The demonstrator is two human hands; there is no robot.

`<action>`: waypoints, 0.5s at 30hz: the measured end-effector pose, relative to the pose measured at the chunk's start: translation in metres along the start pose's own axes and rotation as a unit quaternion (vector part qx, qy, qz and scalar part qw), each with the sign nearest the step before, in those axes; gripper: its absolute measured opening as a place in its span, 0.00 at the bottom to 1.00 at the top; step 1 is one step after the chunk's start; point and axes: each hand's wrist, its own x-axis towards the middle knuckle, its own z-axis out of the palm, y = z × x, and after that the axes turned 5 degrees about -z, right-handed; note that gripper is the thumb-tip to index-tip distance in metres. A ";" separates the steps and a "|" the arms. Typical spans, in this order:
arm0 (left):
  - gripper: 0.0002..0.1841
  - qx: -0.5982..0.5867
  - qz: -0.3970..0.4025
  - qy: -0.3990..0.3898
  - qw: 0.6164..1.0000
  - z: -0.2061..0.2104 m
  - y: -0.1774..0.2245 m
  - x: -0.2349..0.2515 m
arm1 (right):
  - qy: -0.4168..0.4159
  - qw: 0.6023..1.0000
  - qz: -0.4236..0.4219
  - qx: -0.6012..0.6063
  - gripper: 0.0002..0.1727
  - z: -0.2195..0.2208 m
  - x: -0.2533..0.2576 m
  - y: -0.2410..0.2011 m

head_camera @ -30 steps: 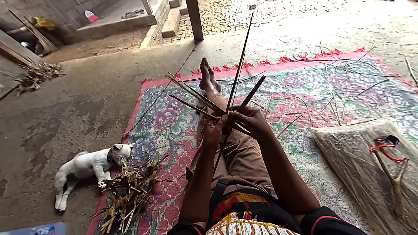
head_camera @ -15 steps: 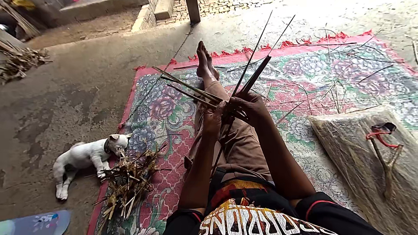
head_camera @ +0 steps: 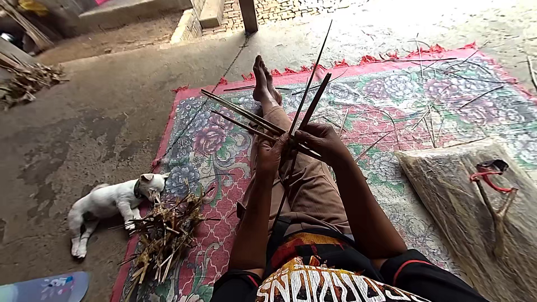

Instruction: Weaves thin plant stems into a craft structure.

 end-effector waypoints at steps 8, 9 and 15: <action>0.15 0.067 0.085 -0.045 0.993 -0.012 0.022 -0.011 | -0.062 0.996 -0.057 0.011 0.03 0.000 -0.010 -0.011; 0.15 0.077 0.096 -0.060 0.991 -0.015 0.025 -0.012 | -0.055 0.996 -0.068 0.021 0.04 0.001 -0.010 -0.014; 0.08 0.080 0.130 -0.080 0.985 -0.019 0.024 -0.012 | -0.057 0.994 -0.093 -0.012 0.06 0.004 -0.010 -0.015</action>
